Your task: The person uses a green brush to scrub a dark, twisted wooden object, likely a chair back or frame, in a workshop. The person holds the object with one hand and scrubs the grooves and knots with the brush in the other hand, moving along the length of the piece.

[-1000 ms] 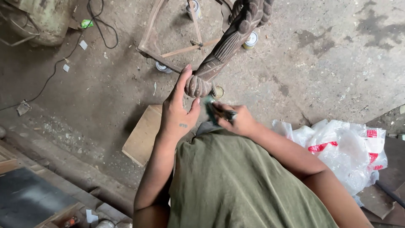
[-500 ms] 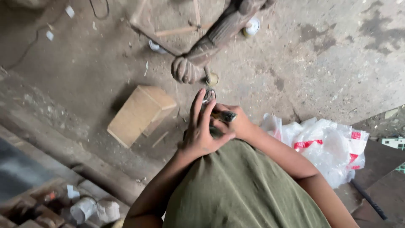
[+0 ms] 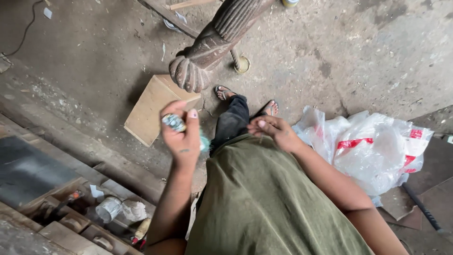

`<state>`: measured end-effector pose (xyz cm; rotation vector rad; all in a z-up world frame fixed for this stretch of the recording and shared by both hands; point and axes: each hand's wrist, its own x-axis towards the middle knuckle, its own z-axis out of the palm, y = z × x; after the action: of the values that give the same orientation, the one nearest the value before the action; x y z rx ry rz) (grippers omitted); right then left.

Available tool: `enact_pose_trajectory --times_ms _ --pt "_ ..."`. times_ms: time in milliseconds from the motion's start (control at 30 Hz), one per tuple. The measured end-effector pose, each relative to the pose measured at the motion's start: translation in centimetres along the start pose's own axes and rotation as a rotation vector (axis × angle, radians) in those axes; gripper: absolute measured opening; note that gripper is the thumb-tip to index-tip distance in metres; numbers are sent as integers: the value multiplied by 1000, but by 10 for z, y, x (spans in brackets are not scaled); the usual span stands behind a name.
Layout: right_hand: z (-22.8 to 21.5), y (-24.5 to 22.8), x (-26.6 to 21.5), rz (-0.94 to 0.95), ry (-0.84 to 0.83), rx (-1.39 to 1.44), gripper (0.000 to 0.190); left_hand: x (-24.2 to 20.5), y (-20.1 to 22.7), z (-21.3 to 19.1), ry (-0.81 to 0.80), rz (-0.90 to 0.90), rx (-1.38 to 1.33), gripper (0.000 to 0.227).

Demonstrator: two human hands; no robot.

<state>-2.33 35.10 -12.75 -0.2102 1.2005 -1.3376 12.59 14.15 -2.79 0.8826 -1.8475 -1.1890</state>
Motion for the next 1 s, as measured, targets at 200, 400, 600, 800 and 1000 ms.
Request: enact_pose_trajectory --times_ms 200,400,600,800,1000 --pt "-57 43 -34 68 59 -249 26 60 81 -8 -111 162 115 56" --pt "-70 3 0 -171 299 -577 11 83 94 3 -231 244 186 67" --pt "46 -113 49 -701 388 -366 25 98 96 6 -293 156 199 61" --pt "75 -124 91 -1010 498 -569 7 97 86 -7 -357 84 101 66" --pt "72 -107 95 -1111 435 -709 5 93 81 -7 -348 49 44 66"
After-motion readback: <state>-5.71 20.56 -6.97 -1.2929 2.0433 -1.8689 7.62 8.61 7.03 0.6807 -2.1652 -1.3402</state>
